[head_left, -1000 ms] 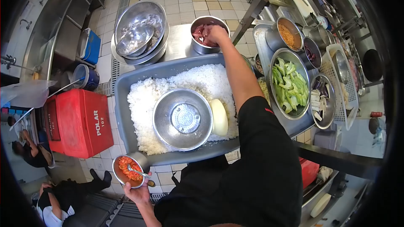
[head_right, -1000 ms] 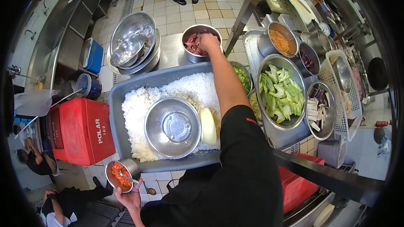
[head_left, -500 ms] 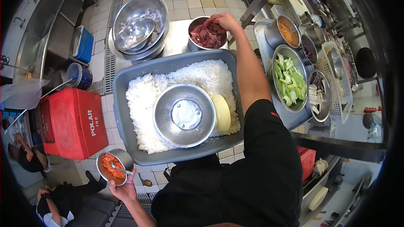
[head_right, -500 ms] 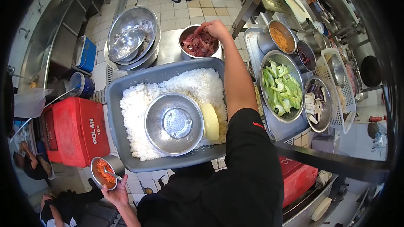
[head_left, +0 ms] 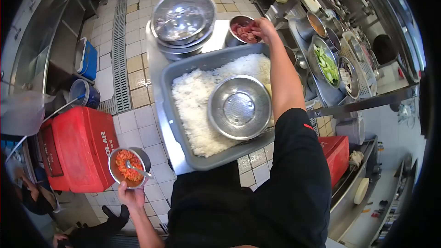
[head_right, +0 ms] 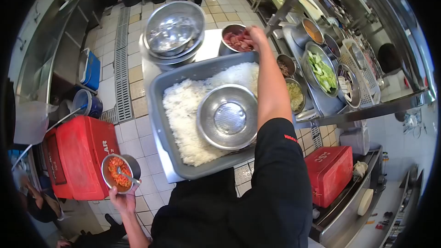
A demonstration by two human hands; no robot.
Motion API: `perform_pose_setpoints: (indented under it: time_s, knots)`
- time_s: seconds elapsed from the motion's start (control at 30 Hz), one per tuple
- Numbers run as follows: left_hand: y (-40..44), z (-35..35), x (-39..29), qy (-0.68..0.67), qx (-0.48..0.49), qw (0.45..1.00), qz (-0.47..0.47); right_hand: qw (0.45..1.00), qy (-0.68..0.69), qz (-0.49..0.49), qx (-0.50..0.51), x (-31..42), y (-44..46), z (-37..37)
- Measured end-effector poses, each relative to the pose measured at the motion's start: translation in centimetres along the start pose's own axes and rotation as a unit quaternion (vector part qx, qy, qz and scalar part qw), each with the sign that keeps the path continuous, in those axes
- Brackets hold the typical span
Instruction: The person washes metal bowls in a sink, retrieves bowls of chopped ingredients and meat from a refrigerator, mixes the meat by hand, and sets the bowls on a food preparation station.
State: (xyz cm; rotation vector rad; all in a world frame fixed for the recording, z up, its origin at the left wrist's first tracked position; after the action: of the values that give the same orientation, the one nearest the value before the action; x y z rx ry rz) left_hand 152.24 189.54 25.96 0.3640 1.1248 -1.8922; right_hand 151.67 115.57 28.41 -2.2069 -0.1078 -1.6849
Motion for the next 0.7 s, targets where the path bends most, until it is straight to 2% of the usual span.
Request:
perform_pose_setpoints:
  time_s: [0.1,0.13,0.23,0.27,0.33,0.4,0.43,0.47,0.5,0.57,0.6,0.7]
  knots:
    - [2.1,-1.8,-3.4,0.027,0.018,0.999,-0.011,0.998,-0.048,-0.027,-0.006,0.1,-4.3,1.5]
    - [2.6,-1.6,-4.4,0.033,0.027,0.999,-0.010,0.994,-0.094,-0.038,-0.036,-1.4,-3.3,2.2]
    - [4.7,-1.4,-6.7,0.047,0.054,0.997,-0.015,0.981,-0.094,-0.158,-0.056,-2.9,-5.2,4.2]
    - [5.4,-1.0,-7.3,0.054,0.065,0.996,-0.018,0.989,-0.016,-0.133,-0.069,-1.8,-8.8,5.5]
    - [7.0,0.2,-8.3,0.067,0.092,0.993,-0.012,0.994,0.040,-0.100,-0.021,-0.7,-12.5,8.7]
    - [8.4,1.3,-8.6,0.058,0.103,0.992,-0.035,0.993,-0.013,-0.112,0.017,0.7,-15.6,12.0]
    - [9.7,2.6,-8.7,0.048,0.118,0.991,-0.040,0.990,-0.044,-0.117,0.067,0.2,-15.6,13.4]
    - [11.0,3.0,-8.3,0.056,0.142,0.987,-0.057,0.981,-0.057,-0.158,0.095,0.1,-16.1,14.7]
    - [10.5,6.0,-8.5,0.081,0.171,0.981,-0.044,0.979,-0.140,-0.139,0.049,0.5,-16.1,16.1]
    - [12.2,8.3,-8.3,0.104,0.202,0.972,-0.056,0.993,-0.048,-0.094,0.059,0.5,-17.9,17.8]
    - [12.7,9.6,-8.3,0.096,0.218,0.969,-0.066,0.993,-0.042,-0.084,0.077,1.0,-18.5,17.9]
    - [14.7,14.1,-8.5,0.080,0.258,0.958,-0.094,0.996,-0.043,-0.066,0.034,1.5,-18.2,18.0]
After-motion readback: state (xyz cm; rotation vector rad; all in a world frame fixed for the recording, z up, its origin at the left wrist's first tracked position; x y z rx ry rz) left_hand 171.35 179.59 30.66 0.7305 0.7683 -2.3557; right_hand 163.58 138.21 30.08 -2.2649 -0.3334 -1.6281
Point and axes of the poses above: each hand's wrist, its own y-axis towards the middle knuckle, its own z-axis out of the palm, x = y × z, the point moved 3 cm from there along y, towards the middle knuckle, and after that the axes turned 14 degrees about -x, right-handed, at the moved point
